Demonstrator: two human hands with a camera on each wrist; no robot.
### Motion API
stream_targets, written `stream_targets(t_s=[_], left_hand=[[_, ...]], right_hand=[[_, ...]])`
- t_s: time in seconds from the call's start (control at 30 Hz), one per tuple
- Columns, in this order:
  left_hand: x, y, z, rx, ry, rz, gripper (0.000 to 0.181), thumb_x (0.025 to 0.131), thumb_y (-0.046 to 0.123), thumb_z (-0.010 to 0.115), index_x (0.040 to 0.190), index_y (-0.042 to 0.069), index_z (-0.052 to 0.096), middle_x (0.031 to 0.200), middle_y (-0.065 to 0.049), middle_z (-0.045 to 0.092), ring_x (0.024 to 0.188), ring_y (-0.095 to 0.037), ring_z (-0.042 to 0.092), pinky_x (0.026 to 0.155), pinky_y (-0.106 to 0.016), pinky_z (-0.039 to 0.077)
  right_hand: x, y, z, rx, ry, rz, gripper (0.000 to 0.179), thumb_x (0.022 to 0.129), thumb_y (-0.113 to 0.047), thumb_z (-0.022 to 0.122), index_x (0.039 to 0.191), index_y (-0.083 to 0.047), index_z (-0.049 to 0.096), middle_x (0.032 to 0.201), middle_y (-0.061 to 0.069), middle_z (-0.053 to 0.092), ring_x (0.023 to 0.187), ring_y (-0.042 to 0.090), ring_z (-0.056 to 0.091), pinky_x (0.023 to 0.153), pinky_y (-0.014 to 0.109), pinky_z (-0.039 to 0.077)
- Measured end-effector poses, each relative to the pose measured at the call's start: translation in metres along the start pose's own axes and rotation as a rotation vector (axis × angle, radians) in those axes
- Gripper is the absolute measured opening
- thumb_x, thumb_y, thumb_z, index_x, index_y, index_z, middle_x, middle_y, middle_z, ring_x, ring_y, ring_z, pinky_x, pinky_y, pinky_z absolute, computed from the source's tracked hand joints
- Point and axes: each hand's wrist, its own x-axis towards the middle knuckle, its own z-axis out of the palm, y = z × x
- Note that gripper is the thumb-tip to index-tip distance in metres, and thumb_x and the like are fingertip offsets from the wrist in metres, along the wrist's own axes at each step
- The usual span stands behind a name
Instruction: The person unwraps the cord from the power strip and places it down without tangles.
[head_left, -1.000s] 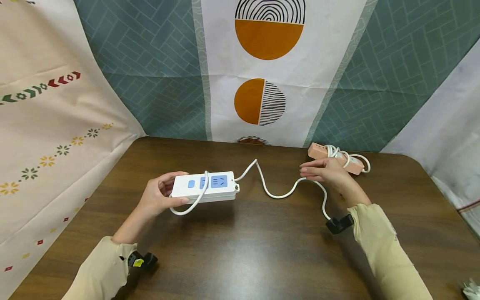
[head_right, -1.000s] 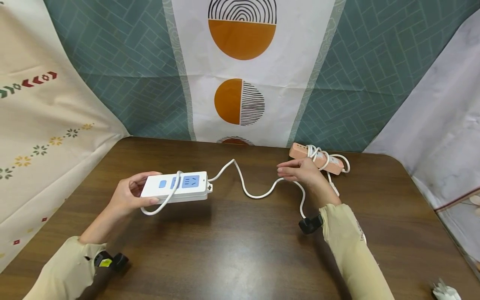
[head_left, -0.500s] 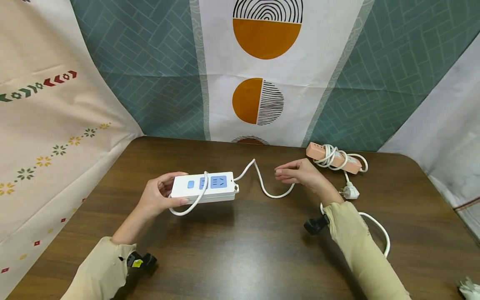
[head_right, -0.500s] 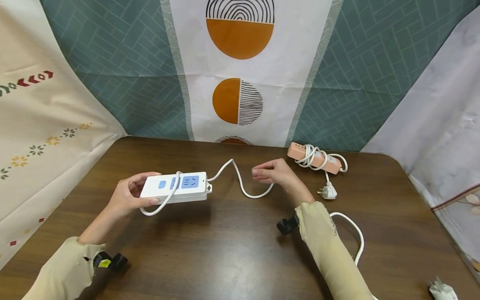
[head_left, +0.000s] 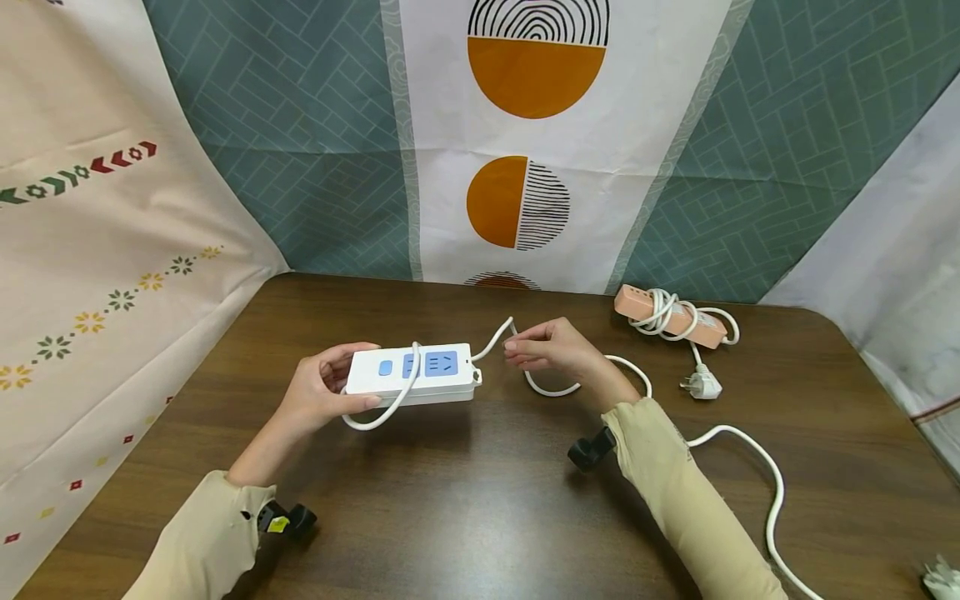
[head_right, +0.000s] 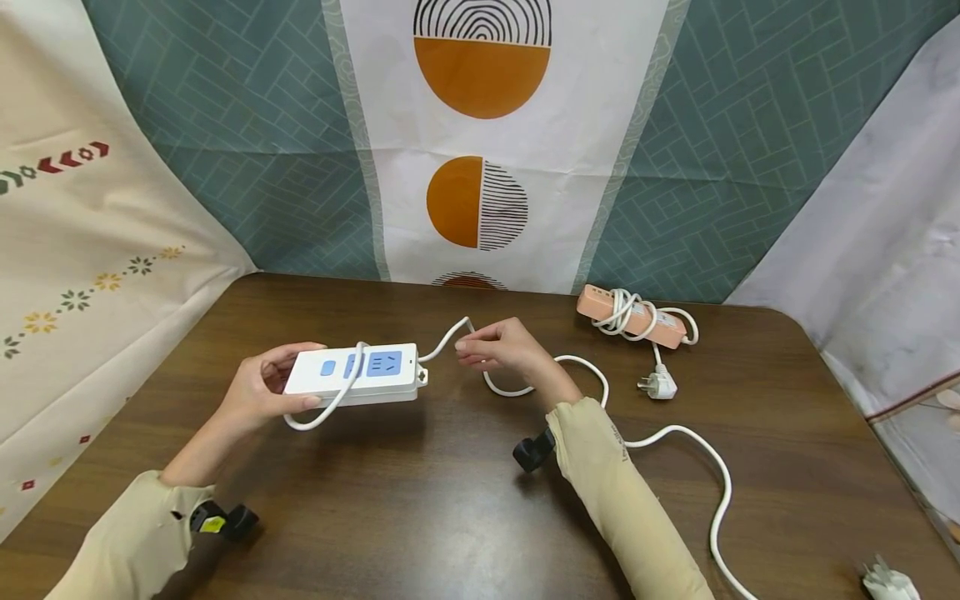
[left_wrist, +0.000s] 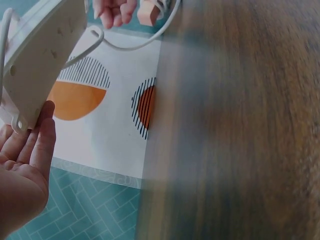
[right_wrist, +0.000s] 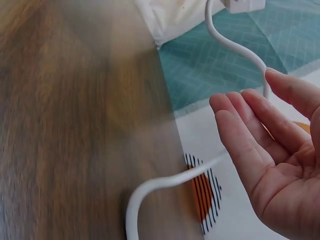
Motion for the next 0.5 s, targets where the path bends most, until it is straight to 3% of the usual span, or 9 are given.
stream_targets(t_s=[0.27, 0.5], left_hand=[[0.000, -0.001, -0.001, -0.012, -0.005, 0.004, 0.055, 0.061, -0.013, 0.075, 0.111, -0.013, 0.053, 0.094, 0.010, 0.065, 0.076, -0.008, 0.061, 0.066, -0.019, 0.049], [-0.001, -0.002, -0.001, -0.026, -0.018, 0.004, 0.055, 0.061, -0.013, 0.074, 0.111, -0.014, 0.052, 0.092, 0.009, 0.066, 0.075, -0.008, 0.061, 0.065, -0.020, 0.049]], right_hand=[[0.013, 0.000, 0.018, 0.025, -0.005, 0.016, 0.032, 0.086, -0.010, 0.061, 0.107, 0.015, 0.058, 0.086, 0.011, 0.068, 0.092, 0.036, 0.062, 0.084, 0.049, 0.044], [0.020, -0.002, 0.028, 0.050, 0.002, 0.002, 0.032, 0.086, -0.011, 0.063, 0.103, 0.015, 0.059, 0.079, 0.009, 0.068, 0.084, 0.033, 0.065, 0.083, 0.049, 0.044]])
